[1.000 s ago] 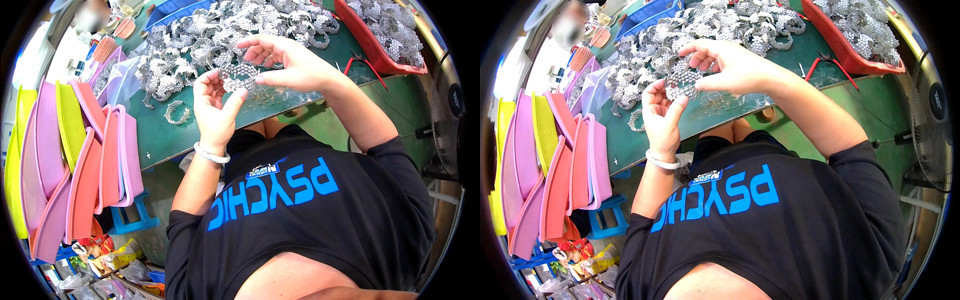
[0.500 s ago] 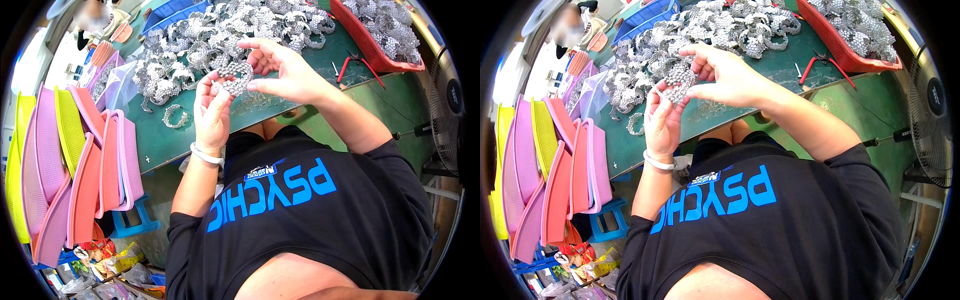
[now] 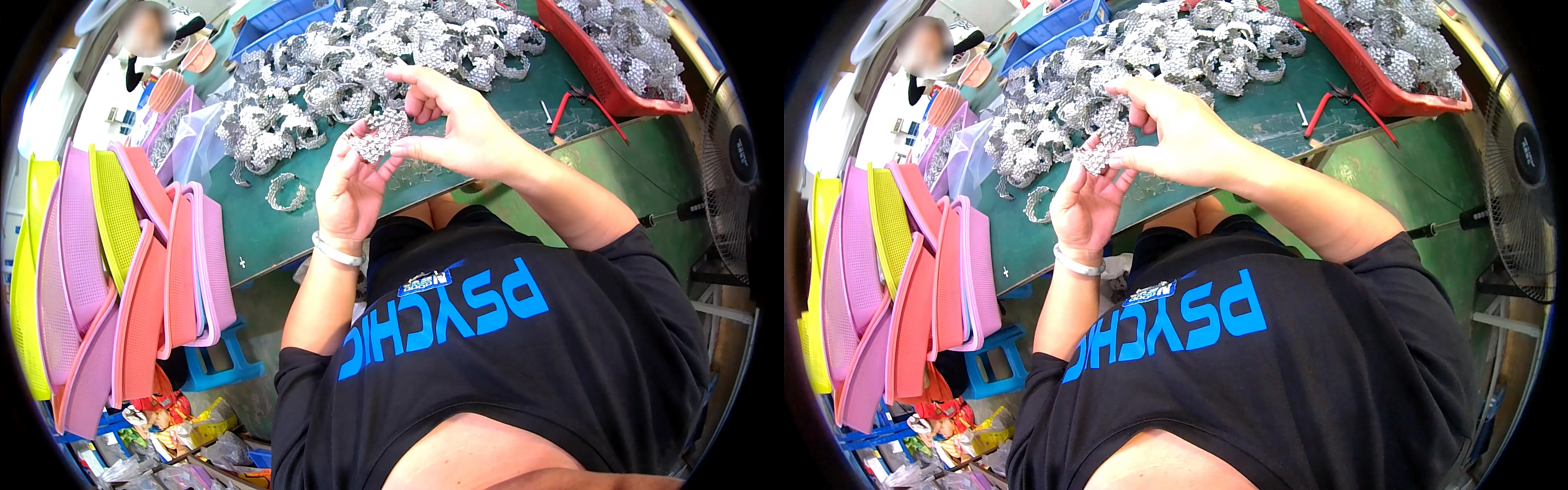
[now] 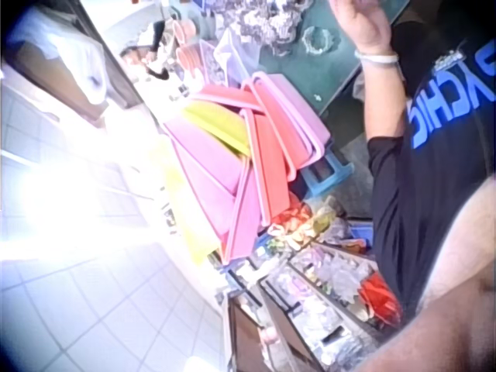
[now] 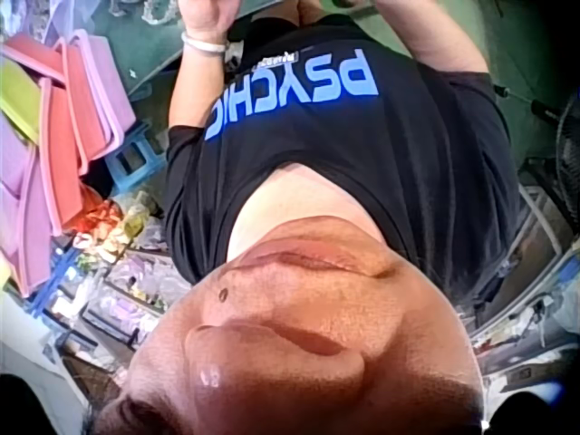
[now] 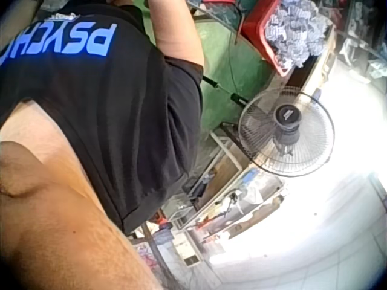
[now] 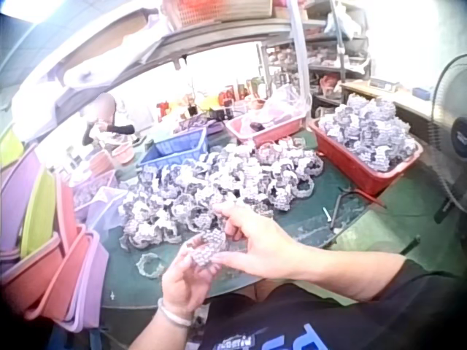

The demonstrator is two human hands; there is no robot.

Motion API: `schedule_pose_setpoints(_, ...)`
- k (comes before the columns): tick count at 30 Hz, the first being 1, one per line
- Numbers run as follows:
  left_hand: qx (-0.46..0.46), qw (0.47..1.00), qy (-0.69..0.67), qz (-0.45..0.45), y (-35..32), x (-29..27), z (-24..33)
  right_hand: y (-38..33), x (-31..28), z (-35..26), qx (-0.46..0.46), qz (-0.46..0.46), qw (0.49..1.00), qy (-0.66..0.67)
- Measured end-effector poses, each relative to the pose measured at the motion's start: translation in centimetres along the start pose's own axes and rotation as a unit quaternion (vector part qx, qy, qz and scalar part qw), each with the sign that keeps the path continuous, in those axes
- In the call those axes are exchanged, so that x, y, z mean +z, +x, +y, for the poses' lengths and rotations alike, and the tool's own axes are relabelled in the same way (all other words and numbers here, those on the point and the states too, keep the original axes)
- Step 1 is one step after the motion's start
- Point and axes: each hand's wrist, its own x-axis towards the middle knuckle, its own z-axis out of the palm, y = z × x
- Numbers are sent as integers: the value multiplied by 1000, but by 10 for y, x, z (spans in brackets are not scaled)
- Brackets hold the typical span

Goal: The person handles perforated metal rings, turning them over and touching the edges to check for defects before placing them into a bin.

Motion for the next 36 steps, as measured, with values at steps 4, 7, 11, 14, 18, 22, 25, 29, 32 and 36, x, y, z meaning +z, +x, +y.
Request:
schedule_pose_setpoints(4,-21,999,-44,10,0,2,0,0,1,0,-5,6,1000,-14)
schedule_pose_setpoints(7,-33,998,-62,-3,1,-4,-2,1,2,0,-9,9,1000,-14)
schedule_pose_setpoints(11,-49,995,-86,-12,0,-4,-1,2,2,-3,-6,6,1000,-18)
schedule_pose_setpoints(14,-51,994,-95,-8,0,-4,-1,2,3,-5,-4,3,1000,-19)
schedule_pose_setpoints(18,-50,995,-91,-9,0,-4,0,3,3,-5,-3,3,1000,-18)
schedule_pose_setpoints(22,-50,994,-94,-6,0,-4,0,4,3,-5,-5,-4,1000,-21)
schedule_pose_setpoints(25,-50,995,-91,-8,0,-4,0,4,3,-6,-1,-6,1000,-20)
schedule_pose_setpoints(29,-48,995,-89,-10,0,-3,0,4,4,-5,-2,-4,1000,-21)
schedule_pose_setpoints(32,-48,995,-89,-12,0,-3,1,4,4,-5,-1,-3,1000,-26)
schedule_pose_setpoints(36,-49,994,-95,-13,0,-6,0,3,4,-5,10,-9,1000,-25)
